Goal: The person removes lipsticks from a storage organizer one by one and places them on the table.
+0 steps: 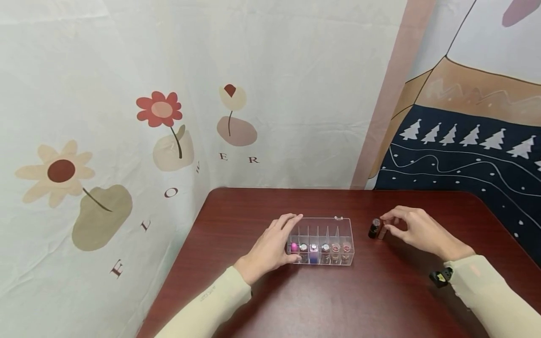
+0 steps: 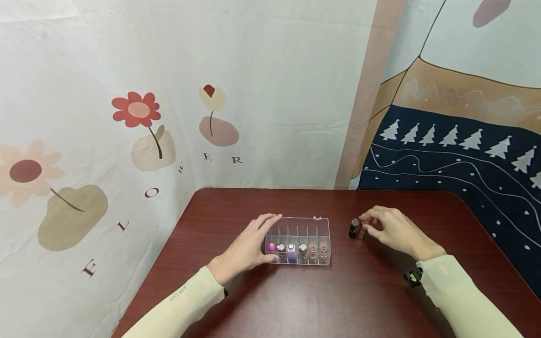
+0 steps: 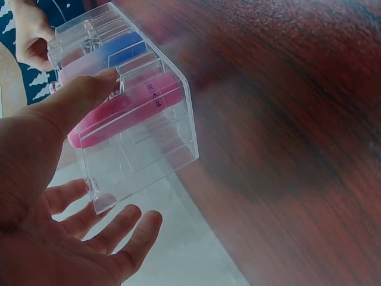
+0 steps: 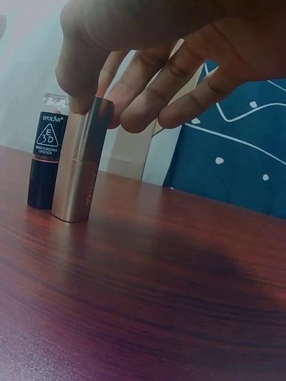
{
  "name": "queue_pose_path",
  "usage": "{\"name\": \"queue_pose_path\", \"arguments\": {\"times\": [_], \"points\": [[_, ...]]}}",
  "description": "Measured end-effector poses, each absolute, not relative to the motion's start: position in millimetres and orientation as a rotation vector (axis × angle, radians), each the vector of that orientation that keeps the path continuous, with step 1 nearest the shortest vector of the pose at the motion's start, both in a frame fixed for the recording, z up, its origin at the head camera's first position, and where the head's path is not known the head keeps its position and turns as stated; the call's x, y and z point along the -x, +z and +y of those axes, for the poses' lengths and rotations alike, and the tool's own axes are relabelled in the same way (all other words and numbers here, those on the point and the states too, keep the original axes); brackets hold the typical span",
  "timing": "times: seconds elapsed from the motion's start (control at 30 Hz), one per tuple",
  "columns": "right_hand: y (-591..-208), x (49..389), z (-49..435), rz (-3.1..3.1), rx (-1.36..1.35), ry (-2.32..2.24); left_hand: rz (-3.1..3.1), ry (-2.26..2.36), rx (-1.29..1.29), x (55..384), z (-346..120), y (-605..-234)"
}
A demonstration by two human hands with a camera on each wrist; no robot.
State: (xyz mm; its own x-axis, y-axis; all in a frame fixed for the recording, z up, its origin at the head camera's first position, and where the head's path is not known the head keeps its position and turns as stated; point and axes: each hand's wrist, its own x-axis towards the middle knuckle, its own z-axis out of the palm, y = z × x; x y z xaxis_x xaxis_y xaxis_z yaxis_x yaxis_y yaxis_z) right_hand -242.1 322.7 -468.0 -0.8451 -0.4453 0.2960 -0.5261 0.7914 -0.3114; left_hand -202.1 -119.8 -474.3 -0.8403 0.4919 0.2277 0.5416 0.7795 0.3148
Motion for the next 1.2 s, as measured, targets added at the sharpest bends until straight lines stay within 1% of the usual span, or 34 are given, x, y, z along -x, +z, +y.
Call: {"name": "queue_pose_path", "arguments": {"times": [0.37,0.63,1.2], "points": [[-467,241,324,-2.747,-0.733,0.530,-2.832,-0.565,0.841,203,-119,-473],[-464,233,318,-2.743,-0.708,0.518,-2.849,-0.565,0.845,200,-118,-476],[-455,226,284,-2.573,-0.840,0.441,-2.822,-0.559,0.855,204,-122,-476]]}}
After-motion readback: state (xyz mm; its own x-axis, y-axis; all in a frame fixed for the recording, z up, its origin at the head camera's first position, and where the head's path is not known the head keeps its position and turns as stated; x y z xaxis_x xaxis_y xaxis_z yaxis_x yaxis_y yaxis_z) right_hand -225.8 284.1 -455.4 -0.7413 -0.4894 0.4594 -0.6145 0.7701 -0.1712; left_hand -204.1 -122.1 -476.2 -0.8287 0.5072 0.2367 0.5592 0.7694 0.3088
